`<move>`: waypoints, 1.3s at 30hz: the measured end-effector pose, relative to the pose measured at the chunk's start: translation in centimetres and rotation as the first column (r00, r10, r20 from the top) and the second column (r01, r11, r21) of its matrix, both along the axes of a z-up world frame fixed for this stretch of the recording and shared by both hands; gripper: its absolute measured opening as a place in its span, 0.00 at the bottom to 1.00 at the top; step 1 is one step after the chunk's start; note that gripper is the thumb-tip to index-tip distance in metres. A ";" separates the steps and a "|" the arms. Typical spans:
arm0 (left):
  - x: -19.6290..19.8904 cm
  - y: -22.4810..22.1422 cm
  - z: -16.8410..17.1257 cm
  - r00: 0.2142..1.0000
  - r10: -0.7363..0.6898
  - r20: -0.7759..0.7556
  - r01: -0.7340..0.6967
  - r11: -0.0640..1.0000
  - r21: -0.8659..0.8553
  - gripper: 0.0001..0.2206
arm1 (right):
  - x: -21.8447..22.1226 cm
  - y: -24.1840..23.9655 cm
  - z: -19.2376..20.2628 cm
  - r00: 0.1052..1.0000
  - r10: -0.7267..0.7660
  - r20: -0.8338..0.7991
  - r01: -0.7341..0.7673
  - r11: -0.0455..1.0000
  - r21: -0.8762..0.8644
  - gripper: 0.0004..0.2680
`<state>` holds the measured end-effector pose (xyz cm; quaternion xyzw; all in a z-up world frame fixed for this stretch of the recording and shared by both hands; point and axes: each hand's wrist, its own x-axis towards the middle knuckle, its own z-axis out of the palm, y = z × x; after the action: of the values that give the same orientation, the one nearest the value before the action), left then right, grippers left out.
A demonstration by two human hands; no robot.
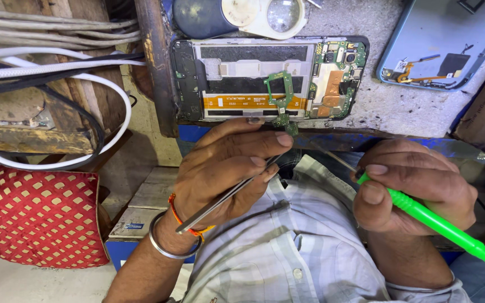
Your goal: The person repairs a mobile phone by handling internal components such as a circuit board, using tweezers to manipulate small parts and a soldering iron to apply heat.
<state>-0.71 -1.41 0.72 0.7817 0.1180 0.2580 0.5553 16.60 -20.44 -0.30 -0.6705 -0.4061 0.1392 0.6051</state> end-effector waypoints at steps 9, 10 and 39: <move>0.1 0.4 0.1 0.998 -0.046 -0.035 0.047 0.998 0.037 0.22 | 0.2 0.3 1.3 0.996 0.037 0.075 -0.028 0.992 -0.126 0.12; 0.2 0.5 0.0 0.999 -0.038 -0.035 0.040 0.998 0.055 0.21 | 0.1 0.3 1.3 0.997 0.040 0.073 -0.030 0.990 -0.135 0.12; 0.3 1.1 -0.6 0.998 -0.041 -0.051 0.049 0.984 0.173 0.22 | 0.4 0.7 1.8 0.992 0.096 0.087 -0.072 0.967 -0.244 0.12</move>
<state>-0.36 -0.29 0.17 0.8358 0.0905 0.2360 0.4874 16.97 -19.70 1.54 -0.7270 -0.4435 0.1797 0.4924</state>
